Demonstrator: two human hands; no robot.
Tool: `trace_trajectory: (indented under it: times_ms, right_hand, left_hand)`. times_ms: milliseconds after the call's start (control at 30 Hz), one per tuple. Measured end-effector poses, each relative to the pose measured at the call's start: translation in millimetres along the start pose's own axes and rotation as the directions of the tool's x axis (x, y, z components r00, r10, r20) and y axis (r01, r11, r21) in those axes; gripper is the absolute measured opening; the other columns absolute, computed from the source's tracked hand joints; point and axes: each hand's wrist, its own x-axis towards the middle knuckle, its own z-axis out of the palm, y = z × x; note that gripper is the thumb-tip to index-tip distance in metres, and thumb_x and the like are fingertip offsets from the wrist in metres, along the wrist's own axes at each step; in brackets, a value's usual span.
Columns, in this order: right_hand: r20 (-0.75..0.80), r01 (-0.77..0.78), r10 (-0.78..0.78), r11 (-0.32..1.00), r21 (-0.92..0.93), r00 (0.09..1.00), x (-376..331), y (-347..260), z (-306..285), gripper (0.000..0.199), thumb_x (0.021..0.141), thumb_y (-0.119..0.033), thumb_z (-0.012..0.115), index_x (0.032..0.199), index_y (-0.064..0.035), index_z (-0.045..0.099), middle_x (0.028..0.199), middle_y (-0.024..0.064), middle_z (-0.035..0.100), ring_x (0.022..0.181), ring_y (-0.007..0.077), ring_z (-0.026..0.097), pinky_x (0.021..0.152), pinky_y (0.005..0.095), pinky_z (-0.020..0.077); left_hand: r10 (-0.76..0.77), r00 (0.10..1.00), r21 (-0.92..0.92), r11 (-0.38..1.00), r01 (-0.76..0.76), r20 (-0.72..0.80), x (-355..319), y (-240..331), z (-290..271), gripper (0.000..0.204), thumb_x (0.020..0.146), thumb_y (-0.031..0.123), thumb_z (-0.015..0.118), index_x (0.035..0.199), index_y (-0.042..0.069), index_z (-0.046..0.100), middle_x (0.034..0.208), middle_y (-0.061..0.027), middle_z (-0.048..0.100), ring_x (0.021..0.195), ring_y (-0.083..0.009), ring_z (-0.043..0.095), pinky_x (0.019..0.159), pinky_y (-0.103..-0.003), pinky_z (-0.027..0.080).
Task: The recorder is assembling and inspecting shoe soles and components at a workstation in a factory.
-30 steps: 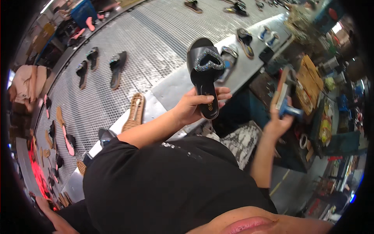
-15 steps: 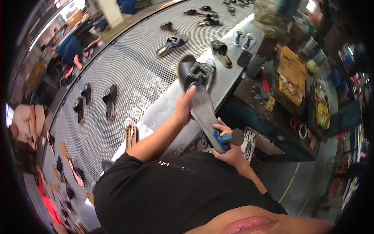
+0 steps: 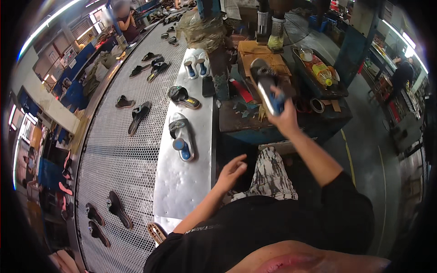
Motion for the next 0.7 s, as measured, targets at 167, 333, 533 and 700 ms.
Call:
trace_trajectory:
  times_ms: [167, 333, 533, 700]
  right_hand:
    - [0.037, -0.118, 0.142, 0.921, -0.37, 0.989, 109, 105, 25, 0.083, 0.07, -0.023, 0.079, 0.139, -0.0085, 0.036, 0.12, 0.0192, 0.057, 0.112, 0.0396, 0.056, 0.093, 0.0465, 0.0452]
    - [0.124, -0.158, 0.222, 0.908, -0.388, 0.967, 131, 148, 9, 0.091, 0.072, -0.031, 0.077, 0.144, -0.0062, 0.027, 0.131, 0.022, 0.052, 0.116, 0.0417, 0.054, 0.096, 0.0455, 0.0437]
    - [0.135, -0.033, 0.125, 0.84, -0.541, 0.983, 159, 157, -1, 0.098, 0.069, -0.038, 0.08, 0.137, 0.0115, 0.03, 0.136, 0.0316, 0.044, 0.126, 0.0413, 0.046, 0.102, 0.0422, 0.0399]
    - [-0.051, 0.088, -0.128, 0.87, -0.485, 0.99, 158, 210, -74, 0.073, 0.07, -0.037, 0.082, 0.12, 0.007, 0.052, 0.118, 0.0256, 0.056, 0.112, 0.0384, 0.054, 0.097, 0.0444, 0.0422]
  left_hand:
    - [-0.22, 0.948, 0.454, 0.886, 0.095, 0.231, -8, -26, -18, 0.052, 0.089, 0.022, 0.07, 0.134, 0.005, 0.052, 0.089, -0.0037, 0.063, 0.077, -0.0107, 0.057, 0.072, -0.027, 0.048]
    - [-0.218, 0.892, 0.504, 0.864, -0.013, 0.396, 10, -28, 16, 0.051, 0.089, 0.022, 0.07, 0.136, 0.011, 0.053, 0.101, -0.0101, 0.064, 0.09, -0.0174, 0.061, 0.083, -0.032, 0.05]
    - [-0.168, 0.909, 0.685, 0.712, -0.156, 0.381, 18, -29, 26, 0.056, 0.083, 0.027, 0.073, 0.135, 0.014, 0.054, 0.103, -0.0169, 0.063, 0.096, -0.031, 0.063, 0.086, -0.039, 0.05]
    - [-0.111, 0.88, 0.67, 0.694, -0.263, 0.461, 50, -70, 82, 0.059, 0.077, 0.022, 0.075, 0.13, 0.006, 0.055, 0.108, -0.0207, 0.064, 0.102, -0.0364, 0.061, 0.086, -0.043, 0.049]
